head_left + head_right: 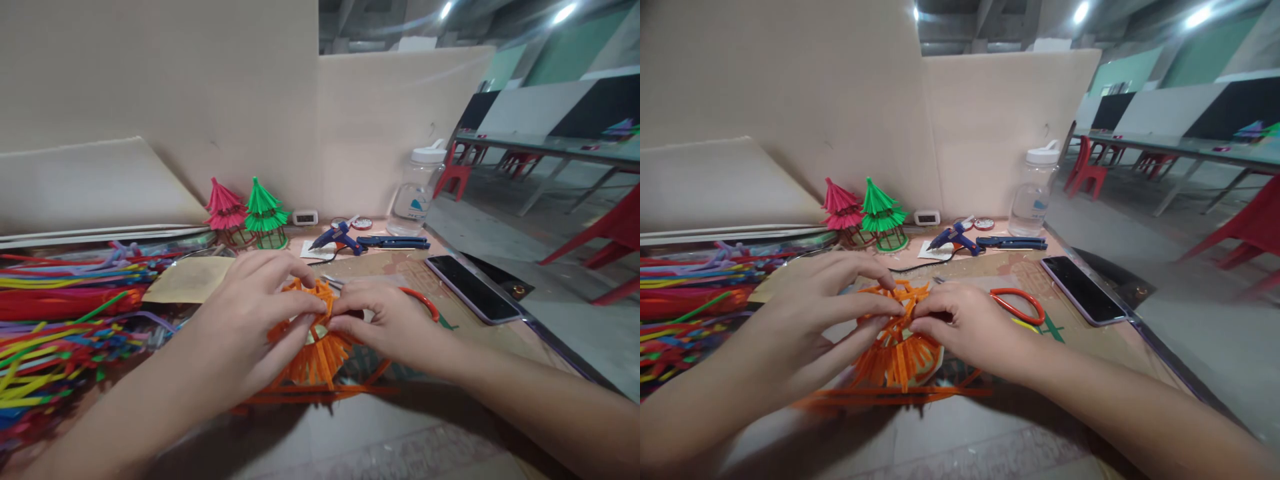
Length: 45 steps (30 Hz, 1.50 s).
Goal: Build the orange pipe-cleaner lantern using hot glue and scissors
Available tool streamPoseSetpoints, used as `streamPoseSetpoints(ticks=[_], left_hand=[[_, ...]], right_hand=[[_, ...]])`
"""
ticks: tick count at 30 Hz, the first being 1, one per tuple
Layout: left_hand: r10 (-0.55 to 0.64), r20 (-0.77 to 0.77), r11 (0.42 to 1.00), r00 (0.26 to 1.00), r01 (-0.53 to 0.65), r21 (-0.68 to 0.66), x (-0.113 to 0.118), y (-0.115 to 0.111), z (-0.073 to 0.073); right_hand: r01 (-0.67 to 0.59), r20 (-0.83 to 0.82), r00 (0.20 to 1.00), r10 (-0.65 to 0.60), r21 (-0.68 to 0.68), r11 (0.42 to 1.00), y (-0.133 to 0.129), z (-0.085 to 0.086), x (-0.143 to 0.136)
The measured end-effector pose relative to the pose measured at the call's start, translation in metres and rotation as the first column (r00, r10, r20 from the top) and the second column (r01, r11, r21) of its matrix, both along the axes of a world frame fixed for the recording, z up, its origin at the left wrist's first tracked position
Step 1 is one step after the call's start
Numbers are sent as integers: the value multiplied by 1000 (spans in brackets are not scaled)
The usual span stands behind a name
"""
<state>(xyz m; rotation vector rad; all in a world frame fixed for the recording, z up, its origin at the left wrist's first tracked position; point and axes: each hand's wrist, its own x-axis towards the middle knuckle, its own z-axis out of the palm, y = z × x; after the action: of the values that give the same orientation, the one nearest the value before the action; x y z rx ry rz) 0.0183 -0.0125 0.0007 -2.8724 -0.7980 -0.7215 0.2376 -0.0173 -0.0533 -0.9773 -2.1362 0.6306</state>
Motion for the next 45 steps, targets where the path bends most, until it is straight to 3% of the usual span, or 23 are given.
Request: streamPoseSetpoints(ticks=[8,13,18,20,22,25,28,33,37,45], left_hand=[[34,47,997,998,-30,-77,2,3,-1],[210,268,972,940,-173,-156,-7,3,7],[451,209,888,868,-411,-209,-21,23,8],[495,160,857,854,-451,-250,-24,33,5],[478,153,859,865,-425,-285,-25,40,2],[365,202,905,909,-295,-308,-22,38,-1],[227,229,953,947,-168,-251,-14,26,0],[135,124,985,983,-119,-127,-3,9,3],[84,89,981,993,-66,-183,-1,6,2],[107,98,935,989,-67,-348,2,8,-2]], right_hand=[[22,-10,1000,-23,-32,999,2,0,0],[84,-24,996,-85,-51,995,15,-2,11],[144,-50,988,-144,8,990,30,-6,19],[148,-72,987,-145,48,988,33,-8,20],[137,-93,987,-128,99,986,34,-9,20],[94,-110,991,-75,181,979,32,-9,20],[54,-94,995,-31,247,968,28,-7,20],[20,-53,999,-2,337,941,22,-4,19],[10,-34,999,5,428,904,18,0,20],[-15,69,997,-21,475,880,15,6,22]])
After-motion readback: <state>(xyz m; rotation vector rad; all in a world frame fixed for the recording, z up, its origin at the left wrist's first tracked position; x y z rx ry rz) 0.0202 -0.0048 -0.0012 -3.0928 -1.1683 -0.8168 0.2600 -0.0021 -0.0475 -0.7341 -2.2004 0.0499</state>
